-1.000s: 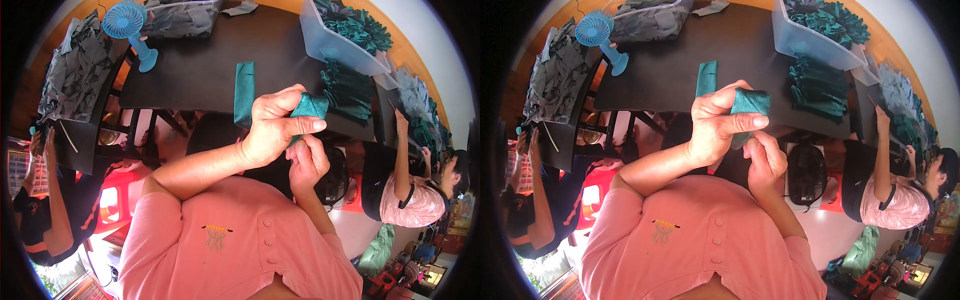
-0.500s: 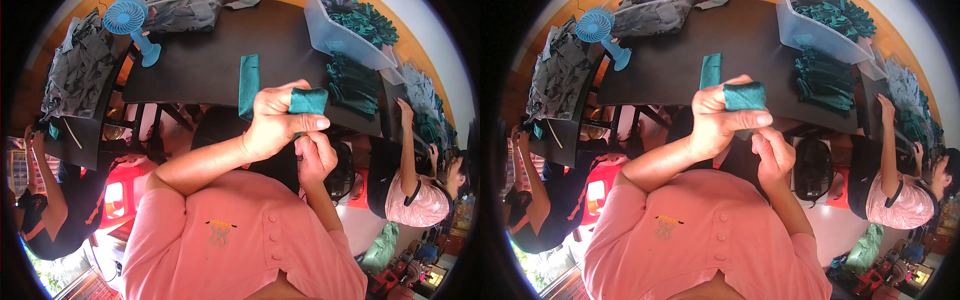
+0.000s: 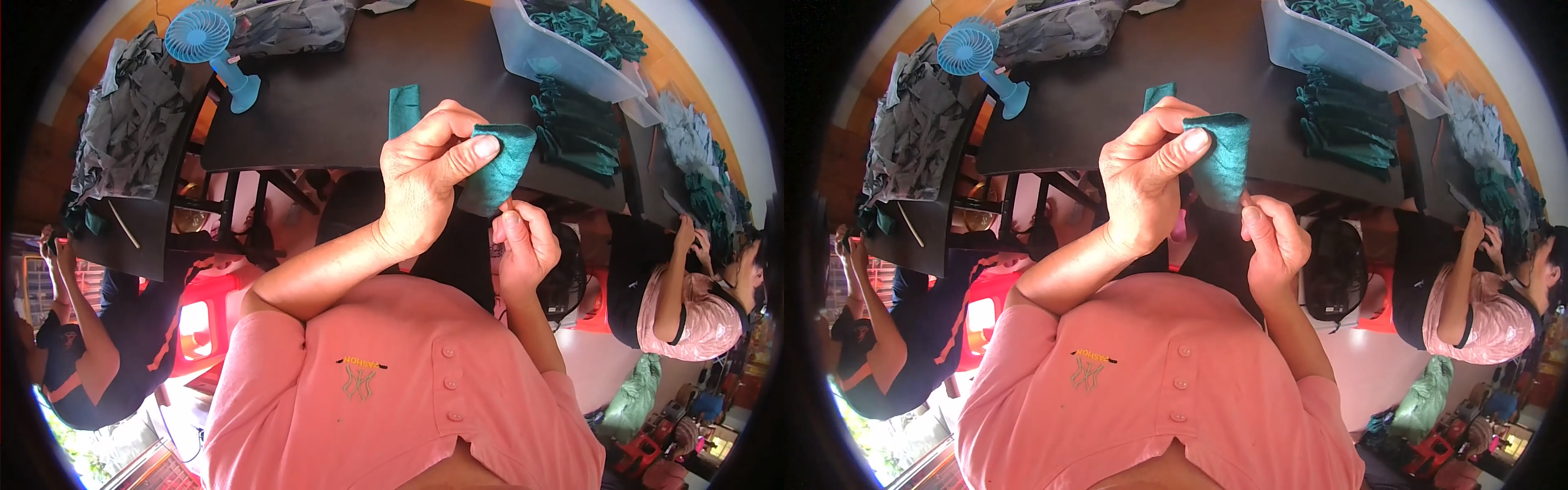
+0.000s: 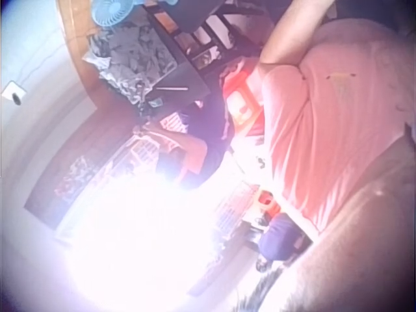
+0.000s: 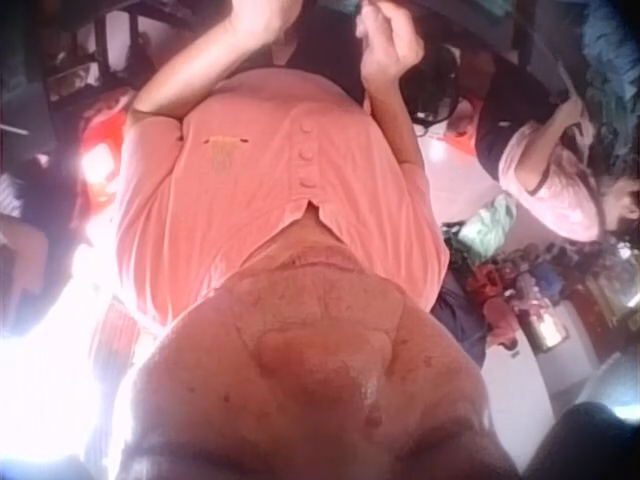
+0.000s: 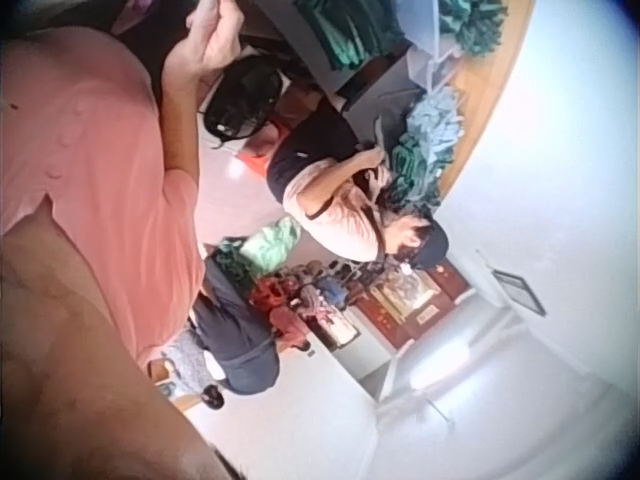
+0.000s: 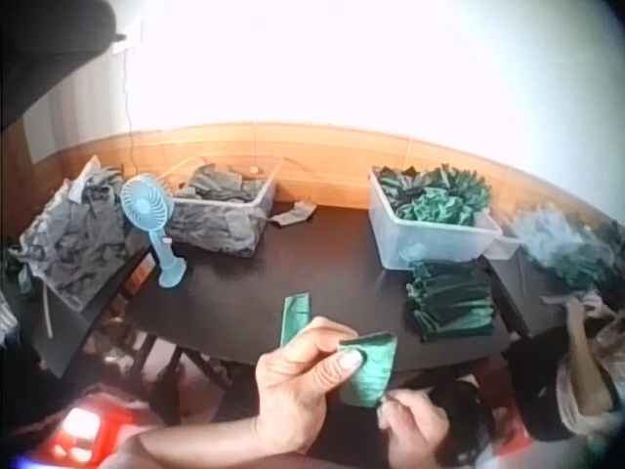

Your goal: Folding small green fabric ribbons into decorative shapes using a thin wooden stick.

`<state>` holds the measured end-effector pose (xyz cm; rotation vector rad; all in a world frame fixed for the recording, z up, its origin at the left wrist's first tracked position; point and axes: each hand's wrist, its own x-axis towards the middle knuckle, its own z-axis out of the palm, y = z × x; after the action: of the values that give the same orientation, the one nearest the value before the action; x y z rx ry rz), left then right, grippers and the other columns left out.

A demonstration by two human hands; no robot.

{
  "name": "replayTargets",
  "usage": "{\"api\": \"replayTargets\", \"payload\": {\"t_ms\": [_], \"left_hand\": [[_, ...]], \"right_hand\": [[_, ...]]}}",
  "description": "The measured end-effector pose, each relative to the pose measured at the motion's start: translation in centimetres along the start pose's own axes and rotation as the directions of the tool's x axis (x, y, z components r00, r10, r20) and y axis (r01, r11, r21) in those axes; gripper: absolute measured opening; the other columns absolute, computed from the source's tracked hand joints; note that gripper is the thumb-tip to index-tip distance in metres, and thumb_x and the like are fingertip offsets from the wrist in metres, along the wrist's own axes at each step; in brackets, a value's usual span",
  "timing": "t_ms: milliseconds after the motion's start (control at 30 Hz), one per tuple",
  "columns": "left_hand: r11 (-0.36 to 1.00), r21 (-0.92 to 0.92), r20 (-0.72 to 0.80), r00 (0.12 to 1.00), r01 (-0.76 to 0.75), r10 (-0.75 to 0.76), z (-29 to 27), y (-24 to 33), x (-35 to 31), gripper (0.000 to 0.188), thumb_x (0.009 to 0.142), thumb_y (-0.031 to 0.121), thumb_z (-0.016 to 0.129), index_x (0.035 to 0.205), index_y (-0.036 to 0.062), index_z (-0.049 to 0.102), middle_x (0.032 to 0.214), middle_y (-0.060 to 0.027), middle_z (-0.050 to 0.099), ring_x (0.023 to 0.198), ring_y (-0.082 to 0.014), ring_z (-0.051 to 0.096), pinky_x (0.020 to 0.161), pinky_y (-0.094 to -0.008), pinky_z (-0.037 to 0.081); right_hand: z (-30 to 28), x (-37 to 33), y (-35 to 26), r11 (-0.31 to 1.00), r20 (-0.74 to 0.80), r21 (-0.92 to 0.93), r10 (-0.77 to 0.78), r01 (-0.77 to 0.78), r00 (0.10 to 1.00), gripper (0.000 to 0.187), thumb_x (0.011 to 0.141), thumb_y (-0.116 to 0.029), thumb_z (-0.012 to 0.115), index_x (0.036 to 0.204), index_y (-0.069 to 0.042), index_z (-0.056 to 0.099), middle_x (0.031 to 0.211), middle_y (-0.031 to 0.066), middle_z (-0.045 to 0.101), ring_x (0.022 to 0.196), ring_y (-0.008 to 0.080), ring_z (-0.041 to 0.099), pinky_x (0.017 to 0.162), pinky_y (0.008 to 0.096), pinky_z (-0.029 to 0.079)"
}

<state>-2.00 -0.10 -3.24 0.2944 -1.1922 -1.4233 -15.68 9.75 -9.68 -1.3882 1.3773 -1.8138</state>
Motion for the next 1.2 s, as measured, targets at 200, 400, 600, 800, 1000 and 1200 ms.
{"api": "replayTargets", "payload": {"t_ms": [200, 400, 600, 800, 1000, 1200], "left_hand": [[0.999, 0.052, -0.011, 1.0, 0.009, -0.008, -0.5, -0.9, -0.3, 0.007, 0.086, 0.003, 0.067, 0.086, -0.0027, 0.063, 0.085, -0.0013, 0.058, 0.072, -0.0073, 0.049, 0.064, -0.0206, 0.042], [0.937, 0.348, 0.05, 0.997, 0.041, -0.062, -1.5, 0.9, 0.4, 0.031, 0.076, -0.014, 0.066, 0.103, 0.0, 0.067, 0.1, -0.0001, 0.059, 0.067, -0.0033, 0.048, 0.059, -0.0164, 0.04], [0.934, 0.211, 0.176, 0.928, 0.29, -0.328, -0.9, 3.3, 1.3, 0.02, 0.089, 0.003, 0.062, 0.108, -0.0027, 0.066, 0.095, -0.0064, 0.063, 0.065, -0.0092, 0.057, 0.054, -0.0201, 0.044], [0.967, 0.161, 0.221, 0.948, 0.195, -0.228, -1.6, 1.6, 0.6, 0.015, 0.092, 0.003, 0.059, 0.101, -0.0052, 0.067, 0.091, -0.008, 0.062, 0.071, -0.0133, 0.062, 0.061, -0.0236, 0.051], [0.975, 0.128, 0.2, 0.958, 0.182, -0.205, -1.8, 0.6, 0.2, 0.015, 0.092, 0.004, 0.06, 0.101, -0.0052, 0.067, 0.087, -0.0067, 0.061, 0.07, -0.0125, 0.062, 0.064, -0.0239, 0.052], [0.977, 0.108, 0.167, 0.966, 0.182, -0.199, -1.7, 0.1, -0.4, 0.015, 0.091, 0.004, 0.061, 0.101, -0.0047, 0.068, 0.086, -0.0066, 0.061, 0.069, -0.0121, 0.061, 0.063, -0.0243, 0.052]], "right_hand": [[0.3, 0.1, -0.4, 0.944, -0.071, 0.308, 0.151, -0.122, 0.986, 0.013, 0.091, -0.006, 0.06, 0.093, 0.006, 0.062, 0.071, 0.0023, 0.056, 0.063, 0.0077, 0.05, 0.057, 0.0207, 0.037], [-1.0, 0.5, -1.0, 0.989, -0.138, -0.121, -0.096, 0.079, 0.986, 0.01, 0.085, 0.0, 0.067, 0.093, 0.006, 0.065, 0.076, 0.0046, 0.062, 0.065, 0.0086, 0.052, 0.06, 0.0204, 0.04], [-1.6, 0.5, -0.6, 0.897, -0.104, -0.337, -0.339, 0.288, 0.935, 0.012, 0.083, 0.004, 0.068, 0.094, 0.005, 0.065, 0.079, 0.0073, 0.064, 0.067, 0.0095, 0.054, 0.06, 0.0202, 0.043], [-1.8, -0.2, -1.1, 0.964, -0.039, -0.267, -0.017, 0.006, 0.999, 0.014, 0.089, -0.01, 0.066, 0.092, 0.004, 0.065, 0.073, 0.002, 0.057, 0.063, 0.007, 0.048, 0.056, 0.0208, 0.038], [-1.5, -1.0, -0.8, 0.981, -0.109, -0.006, 0.193, -0.195, 0.975, 0.014, 0.087, -0.011, 0.068, 0.088, 0.003, 0.066, 0.067, -0.0009, 0.055, 0.058, 0.0052, 0.044, 0.053, 0.0199, 0.033], [-1.4, -1.3, -0.5, 0.978, -0.111, 0.017, 0.209, -0.209, 0.972, 0.014, 0.086, -0.01, 0.07, 0.086, 0.003, 0.066, 0.068, -0.0003, 0.056, 0.058, 0.0055, 0.045, 0.053, 0.0201, 0.033]]}}
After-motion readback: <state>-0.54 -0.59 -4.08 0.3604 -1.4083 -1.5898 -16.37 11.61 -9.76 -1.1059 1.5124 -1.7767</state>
